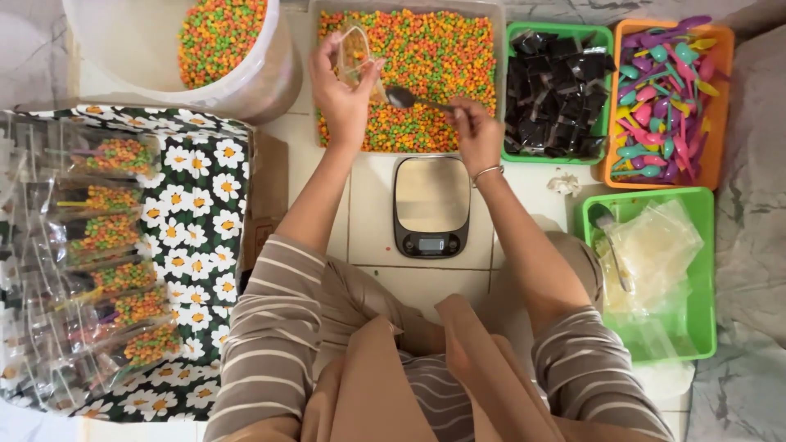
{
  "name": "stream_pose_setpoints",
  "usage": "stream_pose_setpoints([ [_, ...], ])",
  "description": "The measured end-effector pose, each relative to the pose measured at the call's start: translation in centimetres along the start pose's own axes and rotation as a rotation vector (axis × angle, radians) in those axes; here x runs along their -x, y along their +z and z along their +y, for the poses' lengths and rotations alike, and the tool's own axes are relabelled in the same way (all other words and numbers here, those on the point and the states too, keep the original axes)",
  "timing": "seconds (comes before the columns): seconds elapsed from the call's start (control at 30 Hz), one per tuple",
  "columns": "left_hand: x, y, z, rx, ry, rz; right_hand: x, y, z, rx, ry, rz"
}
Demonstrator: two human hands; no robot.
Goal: Filling small plastic bags with colorful candies, weighing them on a scale, and organizing them into a container.
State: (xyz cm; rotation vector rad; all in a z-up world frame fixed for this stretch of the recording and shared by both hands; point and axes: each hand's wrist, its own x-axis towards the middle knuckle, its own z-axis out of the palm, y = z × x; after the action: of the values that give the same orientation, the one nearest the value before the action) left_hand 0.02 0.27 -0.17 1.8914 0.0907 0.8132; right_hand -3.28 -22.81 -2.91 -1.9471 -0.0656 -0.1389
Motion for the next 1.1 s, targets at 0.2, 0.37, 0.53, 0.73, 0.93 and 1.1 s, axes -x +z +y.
stream_pose_setpoints([
  [0.2, 0.2, -0.9, -1.7, -0.006, -0.011, -0.004, 2.2, 3.6, 4.7, -0.207, 0.313, -0.12],
  [0.37, 0.1, -1.6, -1.2, -0.011, -0.029, -0.021, 1.2, 3.6, 3.6, -0.324, 0.589, -0.157],
  [0.53, 0.2, -1.5, -1.2, -0.032, -0.009, -0.012, -0.4, 0.6, 2.4, -0.459, 0.712, -0.079],
  [0.73, 1.0, -0.4, -0.6, -0.067, -0.037, -0.022, -3.2, -5.3, -0.4, -0.585, 0.572, 0.016],
  [0.93, 2.0, 1.5, -0.6, -0.027, -0.021, -0.124, -5.2, -8.5, -8.6, -0.419, 0.326, 0.107],
  [1.1, 2.3, 2.7, 0.4, 0.06, -0.101, -0.202, -5.4, -7.7, -11.2, -0.396, 0.136, 0.025],
])
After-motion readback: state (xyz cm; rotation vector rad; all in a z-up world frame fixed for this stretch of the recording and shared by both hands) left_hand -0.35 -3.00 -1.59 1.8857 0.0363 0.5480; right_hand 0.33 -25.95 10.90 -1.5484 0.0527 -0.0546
